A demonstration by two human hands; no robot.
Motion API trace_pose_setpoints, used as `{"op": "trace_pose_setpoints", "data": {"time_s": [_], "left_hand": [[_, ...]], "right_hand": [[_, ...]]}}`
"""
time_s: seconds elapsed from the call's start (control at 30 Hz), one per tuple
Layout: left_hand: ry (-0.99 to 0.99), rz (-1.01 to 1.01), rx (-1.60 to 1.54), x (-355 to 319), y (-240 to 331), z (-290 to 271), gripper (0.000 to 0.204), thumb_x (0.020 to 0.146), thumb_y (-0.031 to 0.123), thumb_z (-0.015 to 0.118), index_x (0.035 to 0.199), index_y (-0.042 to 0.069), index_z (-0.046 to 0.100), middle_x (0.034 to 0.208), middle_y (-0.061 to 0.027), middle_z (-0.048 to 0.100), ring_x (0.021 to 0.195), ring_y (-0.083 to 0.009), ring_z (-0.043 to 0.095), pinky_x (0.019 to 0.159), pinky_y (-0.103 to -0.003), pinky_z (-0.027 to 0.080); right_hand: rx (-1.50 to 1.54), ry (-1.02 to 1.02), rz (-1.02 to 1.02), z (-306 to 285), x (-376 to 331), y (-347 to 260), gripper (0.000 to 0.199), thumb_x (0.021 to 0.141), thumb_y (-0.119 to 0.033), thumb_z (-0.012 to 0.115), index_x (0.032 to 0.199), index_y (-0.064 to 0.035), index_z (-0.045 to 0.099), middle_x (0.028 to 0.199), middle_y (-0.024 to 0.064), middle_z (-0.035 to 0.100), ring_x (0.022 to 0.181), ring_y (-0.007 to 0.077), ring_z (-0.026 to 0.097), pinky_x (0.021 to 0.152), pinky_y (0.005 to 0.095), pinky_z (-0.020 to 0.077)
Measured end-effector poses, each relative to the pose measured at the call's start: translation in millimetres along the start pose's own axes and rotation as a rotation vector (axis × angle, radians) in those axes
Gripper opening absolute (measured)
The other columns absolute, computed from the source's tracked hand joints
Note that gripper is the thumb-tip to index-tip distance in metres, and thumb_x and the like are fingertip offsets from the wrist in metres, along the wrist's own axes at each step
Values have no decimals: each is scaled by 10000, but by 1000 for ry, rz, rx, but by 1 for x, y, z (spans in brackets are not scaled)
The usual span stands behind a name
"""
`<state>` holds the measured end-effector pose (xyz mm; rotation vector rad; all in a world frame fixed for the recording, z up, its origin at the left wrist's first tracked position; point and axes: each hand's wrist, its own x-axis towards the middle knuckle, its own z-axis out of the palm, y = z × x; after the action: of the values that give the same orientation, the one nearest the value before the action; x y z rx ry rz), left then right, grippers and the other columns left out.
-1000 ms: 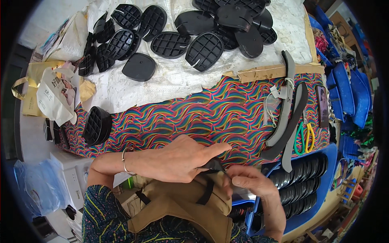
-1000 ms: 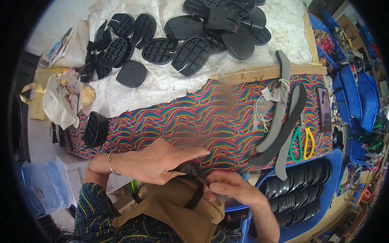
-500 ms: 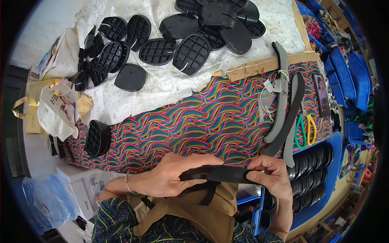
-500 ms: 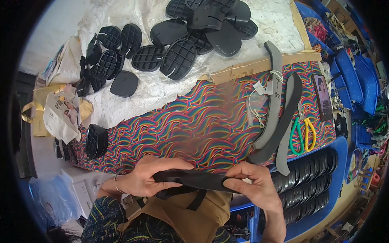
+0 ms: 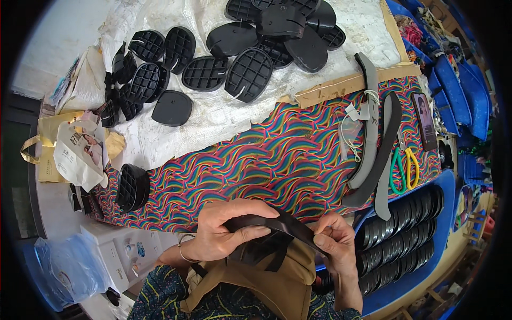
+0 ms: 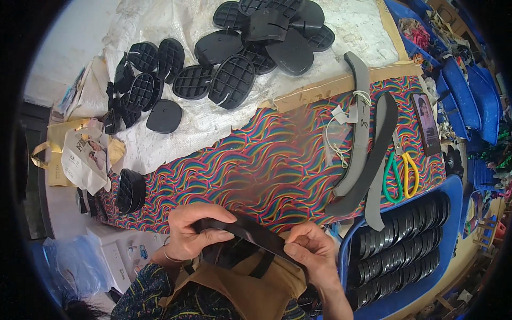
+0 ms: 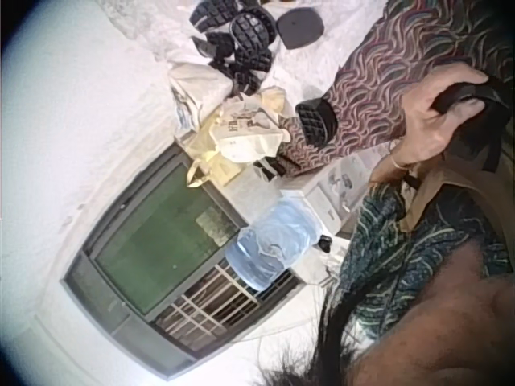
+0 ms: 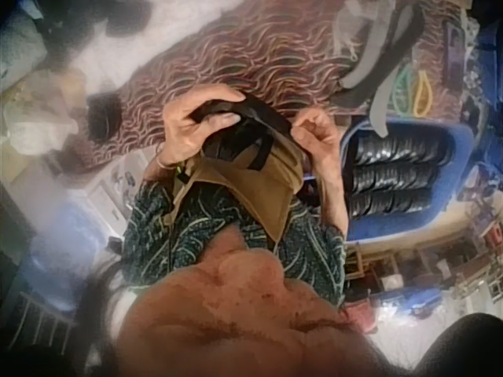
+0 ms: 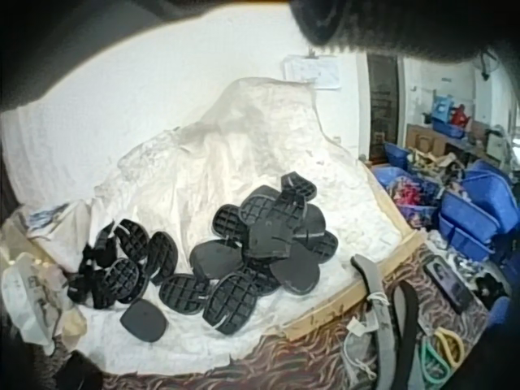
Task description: The person assembles black slipper soles with straps by hand. They pick up a sole, thread a strap through the sole's holes, and pull it tight to secure it. The person repeats this process for multiple units, placing the finished slippers aside.
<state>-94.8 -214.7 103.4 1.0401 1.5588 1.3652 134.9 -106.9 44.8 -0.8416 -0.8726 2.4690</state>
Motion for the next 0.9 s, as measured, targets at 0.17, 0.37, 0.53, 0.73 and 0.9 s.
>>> {"op": "trace_pose_setpoints", "data": {"time_s": [0.17,0.37,0.53,0.73,0.9], "left_hand": [[86,16,-37,-1,-5,11,306,731,-30,806,1013,-24,687,990,-133,703,892,-186,680,783,-289,530],[131,12,-117,2,-14,15,325,792,-41,753,1100,-27,650,1040,-112,682,909,-162,662,821,-273,515],[155,-53,-311,7,-17,23,358,842,-62,697,1183,-26,594,1048,-103,675,935,-142,656,837,-271,520],[219,-87,-377,12,-23,30,337,860,-48,681,1182,-24,586,1049,-106,679,938,-150,662,837,-276,531],[257,-99,-469,20,-24,38,316,881,-30,664,1186,-14,585,1056,-97,673,962,-146,656,848,-276,530]], "right_hand": [[53,67,-58,10,-4,18,177,883,-30,696,1013,-41,578,925,10,627,764,49,567,702,206,453],[137,68,-174,21,-2,42,170,917,-37,650,1030,-50,523,836,-22,550,668,25,471,615,180,378],[184,159,-209,37,4,49,165,946,-78,631,1042,-60,498,829,-29,511,727,21,430,673,177,340],[173,249,-325,45,18,57,176,946,-99,638,1038,-57,493,877,-15,506,765,45,458,711,183,375],[232,231,-330,39,30,58,197,943,-138,649,1047,-56,503,951,13,546,835,80,521,806,229,433]]}}
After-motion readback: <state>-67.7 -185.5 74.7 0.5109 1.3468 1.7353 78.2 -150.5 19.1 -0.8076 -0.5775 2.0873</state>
